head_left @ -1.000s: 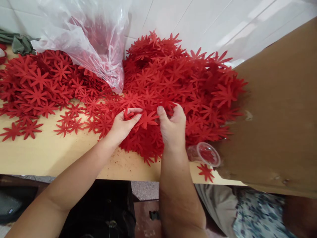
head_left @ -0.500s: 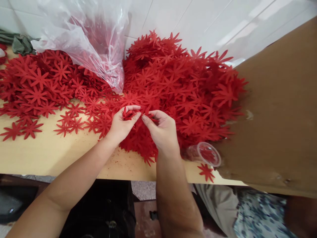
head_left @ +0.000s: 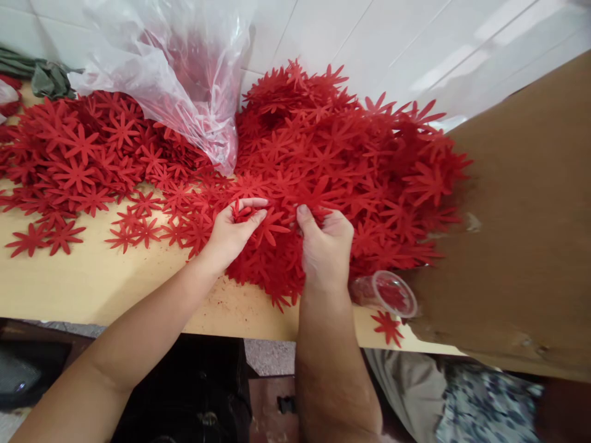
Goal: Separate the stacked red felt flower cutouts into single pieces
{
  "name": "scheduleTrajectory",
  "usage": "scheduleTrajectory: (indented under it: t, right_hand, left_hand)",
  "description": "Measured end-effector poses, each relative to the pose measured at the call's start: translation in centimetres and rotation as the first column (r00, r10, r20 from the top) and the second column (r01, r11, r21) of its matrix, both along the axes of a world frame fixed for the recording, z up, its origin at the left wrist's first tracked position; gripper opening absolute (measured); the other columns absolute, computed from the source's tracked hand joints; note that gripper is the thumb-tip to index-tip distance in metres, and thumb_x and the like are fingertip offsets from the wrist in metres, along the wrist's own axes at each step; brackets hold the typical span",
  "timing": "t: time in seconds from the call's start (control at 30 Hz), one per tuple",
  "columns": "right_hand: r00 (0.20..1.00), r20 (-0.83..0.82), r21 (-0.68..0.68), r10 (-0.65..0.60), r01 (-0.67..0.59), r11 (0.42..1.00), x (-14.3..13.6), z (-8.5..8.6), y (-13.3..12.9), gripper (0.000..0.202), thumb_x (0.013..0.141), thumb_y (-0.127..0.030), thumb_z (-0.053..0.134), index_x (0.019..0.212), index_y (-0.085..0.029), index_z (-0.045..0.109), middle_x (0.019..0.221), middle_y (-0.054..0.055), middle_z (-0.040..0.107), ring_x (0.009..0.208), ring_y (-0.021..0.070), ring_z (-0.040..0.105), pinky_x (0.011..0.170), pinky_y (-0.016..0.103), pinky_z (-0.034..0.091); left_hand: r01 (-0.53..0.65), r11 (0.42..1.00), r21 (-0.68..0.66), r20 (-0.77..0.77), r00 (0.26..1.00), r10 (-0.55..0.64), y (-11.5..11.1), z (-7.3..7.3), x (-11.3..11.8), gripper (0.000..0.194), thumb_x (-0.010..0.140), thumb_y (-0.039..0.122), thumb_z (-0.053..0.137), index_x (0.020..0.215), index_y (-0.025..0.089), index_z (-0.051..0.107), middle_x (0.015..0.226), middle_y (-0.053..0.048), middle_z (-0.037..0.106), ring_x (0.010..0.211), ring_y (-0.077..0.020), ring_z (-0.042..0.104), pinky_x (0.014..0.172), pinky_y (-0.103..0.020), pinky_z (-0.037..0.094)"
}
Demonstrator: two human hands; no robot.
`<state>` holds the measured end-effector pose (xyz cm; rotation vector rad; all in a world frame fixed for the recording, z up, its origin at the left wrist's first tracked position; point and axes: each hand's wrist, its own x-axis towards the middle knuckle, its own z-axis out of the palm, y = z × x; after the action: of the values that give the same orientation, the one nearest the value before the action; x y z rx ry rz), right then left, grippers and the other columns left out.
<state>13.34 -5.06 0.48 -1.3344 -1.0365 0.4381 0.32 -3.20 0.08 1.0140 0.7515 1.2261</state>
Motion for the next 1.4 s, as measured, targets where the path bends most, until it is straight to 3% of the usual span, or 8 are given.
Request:
scheduleTrajectory:
  t: [0.3,0.43,0.53,0.7,0.87,1.03,1.2,1.4]
  right_hand:
    - [1.000,-0.007,-0.125,-0.026,0.025,0.992,-0.3,0.9,-0.7,0.051,0.072,-0.063,0.053,0.048,-0.018,0.044,0.041,-0.005,0.041,0.038,0.0056,0.034,0.039,0.023,0.028]
    - [0.988,0.035,-0.183,0.151,-0.142,0.973,-0.7,1.0,-1.1,0.047,0.067,-0.061,0.060,0.054,-0.017,0.048,0.047,-0.005,0.043,0.044,0.0057,0.037,0.044,0.022,0.031]
    - [0.974,0.036,-0.220,0.225,-0.212,0.952,-1.0,1.0,-1.2,0.051,0.068,-0.064,0.056,0.051,-0.018,0.042,0.047,-0.006,0.038,0.044,0.0055,0.034,0.043,0.022,0.030]
    - [0.993,0.118,-0.161,-0.029,0.048,0.986,-0.2,0.6,-0.4,0.055,0.069,-0.068,0.050,0.048,-0.020,0.037,0.044,-0.005,0.034,0.041,0.0064,0.032,0.042,0.024,0.029]
    - [0.986,0.110,-0.003,-0.125,0.126,0.992,1.4,0.1,0.2,0.051,0.062,-0.064,0.061,0.087,-0.020,0.055,0.077,0.004,0.060,0.060,0.0150,0.055,0.056,0.033,0.047]
    - [0.974,0.227,-0.021,-0.008,0.013,1.000,0.6,1.0,-1.2,0.053,0.068,-0.057,0.061,0.105,-0.021,0.055,0.109,0.011,0.058,0.093,0.0205,0.059,0.080,0.040,0.049]
    - [0.938,0.195,-0.179,0.285,-0.251,0.951,-1.3,1.5,-1.7,0.030,0.071,-0.047,0.064,0.083,-0.019,0.062,0.085,0.005,0.064,0.083,0.0176,0.061,0.079,0.036,0.050]
    - [0.984,0.021,-0.134,0.175,-0.171,0.976,-1.5,1.1,-1.0,0.034,0.065,-0.050,0.067,0.063,-0.018,0.056,0.056,-0.003,0.053,0.053,0.0095,0.048,0.052,0.024,0.042]
  left_hand:
    - [0.051,0.999,-0.008,0.041,0.998,-0.051,-0.1,0.0,0.1,0.014,0.071,0.019,0.061,0.085,0.016,0.063,0.087,0.000,0.065,0.085,-0.0098,0.058,0.090,-0.029,0.042]
    - [0.184,0.983,-0.008,0.082,0.980,-0.182,-0.2,-0.1,0.3,0.016,0.068,0.020,0.064,0.083,0.015,0.063,0.086,-0.001,0.064,0.084,-0.0105,0.058,0.088,-0.029,0.043]
    - [0.138,0.990,-0.029,0.063,0.989,-0.136,-0.2,-0.3,0.4,0.010,0.066,0.020,0.065,0.072,0.016,0.059,0.074,0.002,0.060,0.073,-0.0085,0.055,0.082,-0.028,0.043]
    - [0.045,0.999,0.005,-0.035,0.998,-0.044,-0.1,-0.5,0.3,0.018,0.069,0.027,0.063,0.061,0.017,0.050,0.062,0.005,0.051,0.064,-0.0070,0.049,0.076,-0.025,0.042]
    - [-0.029,0.998,-0.058,0.013,0.999,0.030,0.2,-0.7,0.6,0.017,0.066,0.028,0.066,0.065,0.016,0.054,0.065,0.004,0.056,0.066,-0.0074,0.052,0.077,-0.025,0.043]
    - [0.005,0.995,-0.095,0.080,0.997,0.003,0.3,-0.9,0.7,0.020,0.063,0.030,0.069,0.069,0.016,0.056,0.072,0.002,0.060,0.071,-0.0089,0.055,0.082,-0.029,0.043]
    - [0.063,0.995,-0.076,0.069,0.996,-0.058,0.2,-0.7,0.4,0.024,0.060,0.031,0.071,0.066,0.015,0.054,0.068,0.004,0.058,0.068,-0.0075,0.052,0.078,-0.027,0.043]
    - [0.069,0.997,-0.043,-0.005,0.998,-0.069,-0.1,-0.1,0.5,0.022,0.061,0.030,0.070,0.065,0.015,0.054,0.067,0.004,0.057,0.067,-0.0073,0.051,0.077,-0.027,0.042]
